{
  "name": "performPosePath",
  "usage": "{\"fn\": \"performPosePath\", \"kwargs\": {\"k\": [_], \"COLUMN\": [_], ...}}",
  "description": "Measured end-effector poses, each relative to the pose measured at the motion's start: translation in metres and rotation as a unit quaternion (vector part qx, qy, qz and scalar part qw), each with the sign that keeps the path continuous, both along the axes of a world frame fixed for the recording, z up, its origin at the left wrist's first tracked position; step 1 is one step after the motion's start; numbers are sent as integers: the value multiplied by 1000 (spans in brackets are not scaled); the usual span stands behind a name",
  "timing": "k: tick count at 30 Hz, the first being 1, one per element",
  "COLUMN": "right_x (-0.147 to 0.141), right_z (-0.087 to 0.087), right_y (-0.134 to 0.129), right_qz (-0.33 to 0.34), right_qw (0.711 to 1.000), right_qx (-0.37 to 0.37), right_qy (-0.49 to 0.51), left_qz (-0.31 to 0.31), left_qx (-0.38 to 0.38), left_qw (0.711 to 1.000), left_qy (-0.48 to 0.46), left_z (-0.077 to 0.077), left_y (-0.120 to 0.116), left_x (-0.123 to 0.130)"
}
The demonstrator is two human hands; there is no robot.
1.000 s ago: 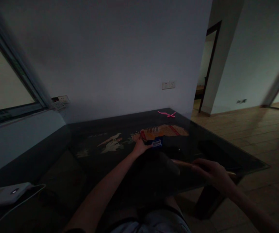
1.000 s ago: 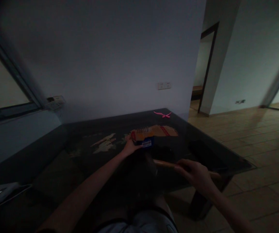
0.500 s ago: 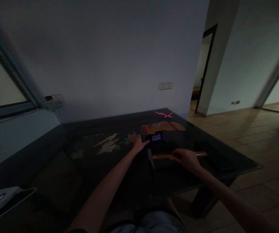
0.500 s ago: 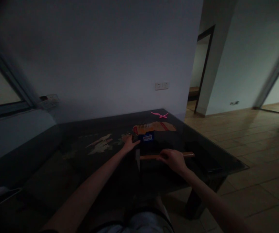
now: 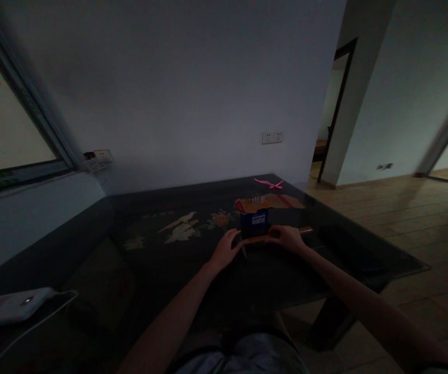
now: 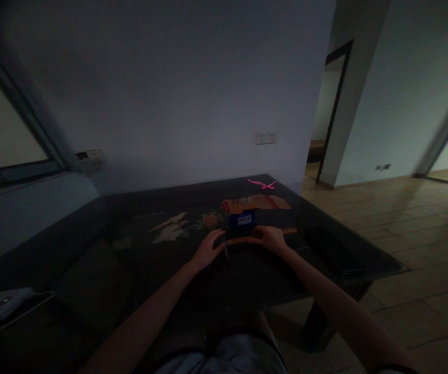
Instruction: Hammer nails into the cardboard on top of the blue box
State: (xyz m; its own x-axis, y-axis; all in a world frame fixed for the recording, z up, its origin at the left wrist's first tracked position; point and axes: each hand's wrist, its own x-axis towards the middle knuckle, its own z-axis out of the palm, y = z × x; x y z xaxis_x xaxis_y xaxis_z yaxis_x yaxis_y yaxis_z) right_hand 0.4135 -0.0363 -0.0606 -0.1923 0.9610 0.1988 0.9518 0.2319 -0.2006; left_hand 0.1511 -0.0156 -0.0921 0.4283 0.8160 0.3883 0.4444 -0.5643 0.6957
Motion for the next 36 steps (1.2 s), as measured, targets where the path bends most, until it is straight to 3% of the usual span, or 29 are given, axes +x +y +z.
{"fn": "performPosePath", "kwargs": {"k": [22,36], "right_x": [14,20], "right_z": [-22,-33], "right_y": [20,27], "right_qz": [49,95], "right_qw": [997,990], "right_qx": [52,96], "right_qy": [-7,34], "left_qz": [16,-12], "left_qx": [18,0], "left_qw": [995,999], "left_qy": [99,47], "left_z": [-4,-3], "left_y": [4,2], "left_x": [5,0]}}
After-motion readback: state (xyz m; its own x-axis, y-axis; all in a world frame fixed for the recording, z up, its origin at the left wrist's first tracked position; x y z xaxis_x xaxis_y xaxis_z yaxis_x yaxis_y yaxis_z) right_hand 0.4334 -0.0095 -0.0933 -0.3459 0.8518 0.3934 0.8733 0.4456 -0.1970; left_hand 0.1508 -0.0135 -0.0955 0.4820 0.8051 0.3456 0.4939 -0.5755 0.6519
